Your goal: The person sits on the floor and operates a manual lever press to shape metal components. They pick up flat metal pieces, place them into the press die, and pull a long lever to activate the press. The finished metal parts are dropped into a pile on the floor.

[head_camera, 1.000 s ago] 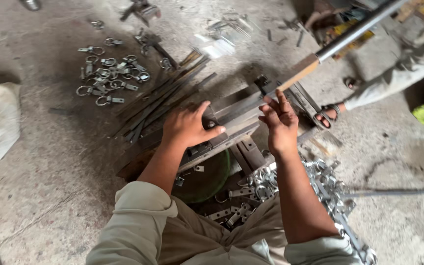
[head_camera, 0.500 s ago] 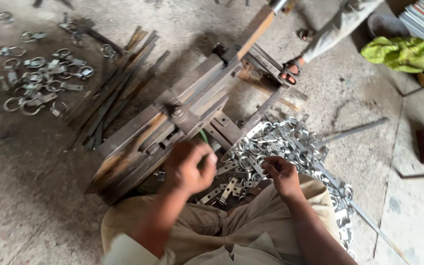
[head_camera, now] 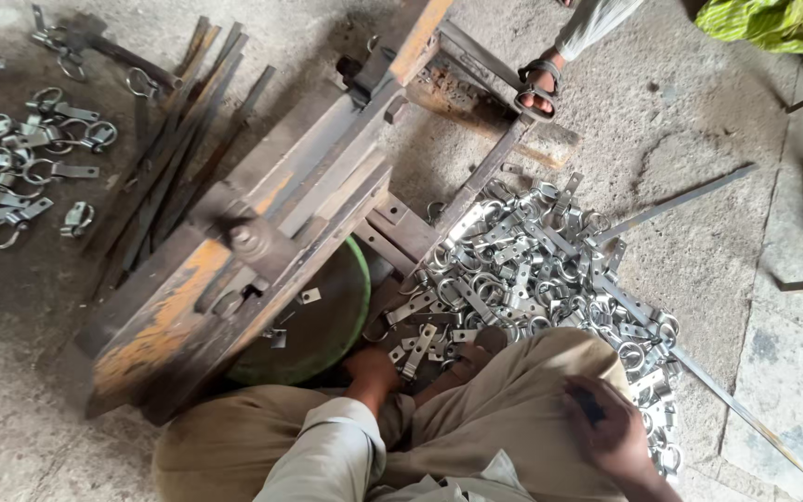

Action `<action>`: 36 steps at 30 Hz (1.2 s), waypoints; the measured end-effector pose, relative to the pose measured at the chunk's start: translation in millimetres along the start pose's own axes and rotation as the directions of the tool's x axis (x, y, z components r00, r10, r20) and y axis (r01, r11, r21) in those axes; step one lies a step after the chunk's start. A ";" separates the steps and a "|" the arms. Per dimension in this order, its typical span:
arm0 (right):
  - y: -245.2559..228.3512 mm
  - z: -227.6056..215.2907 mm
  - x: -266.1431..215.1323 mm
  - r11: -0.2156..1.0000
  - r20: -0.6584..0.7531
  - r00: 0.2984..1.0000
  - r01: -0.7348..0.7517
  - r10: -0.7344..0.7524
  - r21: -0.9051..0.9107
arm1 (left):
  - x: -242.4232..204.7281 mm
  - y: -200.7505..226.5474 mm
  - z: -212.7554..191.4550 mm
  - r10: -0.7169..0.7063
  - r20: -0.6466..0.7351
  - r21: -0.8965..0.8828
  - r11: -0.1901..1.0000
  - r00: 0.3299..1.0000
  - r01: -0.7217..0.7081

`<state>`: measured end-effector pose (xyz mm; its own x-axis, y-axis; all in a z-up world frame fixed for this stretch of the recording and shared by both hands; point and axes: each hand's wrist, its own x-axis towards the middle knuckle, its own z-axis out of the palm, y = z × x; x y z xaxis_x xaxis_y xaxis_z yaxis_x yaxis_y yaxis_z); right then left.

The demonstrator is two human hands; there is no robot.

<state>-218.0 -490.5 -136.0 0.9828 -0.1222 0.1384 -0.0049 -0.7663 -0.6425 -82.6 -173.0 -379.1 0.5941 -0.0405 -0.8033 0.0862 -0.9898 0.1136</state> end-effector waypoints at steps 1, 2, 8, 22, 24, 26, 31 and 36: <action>6.4 1.4 2.2 0.999 -0.010 1.000 0.011 -0.010 0.032 | 5.4 2.0 12.3 -0.040 0.007 0.002 0.999 0.999 0.040; 11.5 5.3 4.9 0.998 -0.020 1.000 0.021 -0.020 0.064 | 12.2 2.3 25.0 -0.080 0.014 0.004 0.997 0.997 0.080; 20.3 20.8 18.7 0.993 -0.024 0.999 -0.042 0.045 0.113 | 50.3 -12.3 61.9 -0.089 -0.068 -0.028 0.996 0.994 0.087; 24.3 30.5 33.8 0.984 -0.011 0.994 -0.107 0.110 0.145 | 50.5 4.7 45.9 0.043 -0.219 -0.175 0.981 0.975 -0.082; 25.4 31.6 34.4 0.990 -0.013 0.996 -0.088 0.090 0.108 | 34.6 18.5 30.7 0.084 -0.287 -0.209 0.967 0.954 -0.148; 23.7 30.9 36.1 0.981 -0.007 0.992 -0.121 0.123 0.153 | 16.2 18.6 15.1 0.134 -0.343 -0.281 0.930 0.930 -0.238; 4.4 32.8 48.4 0.977 0.047 0.992 -0.120 0.113 0.178 | -32.7 36.2 -34.8 0.155 -0.379 -0.632 0.676 0.912 -0.378; -53.8 50.2 57.4 0.867 0.140 0.865 0.448 -0.482 0.218 | -90.1 70.9 -75.7 0.214 -0.174 -0.981 0.050 0.961 -0.188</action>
<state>-152.1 -424.7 -131.3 0.8782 0.3517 0.3242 0.4764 -0.5817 -0.6593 -69.5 -229.1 -254.4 0.7285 -0.2267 -0.6464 0.6768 0.0923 0.7304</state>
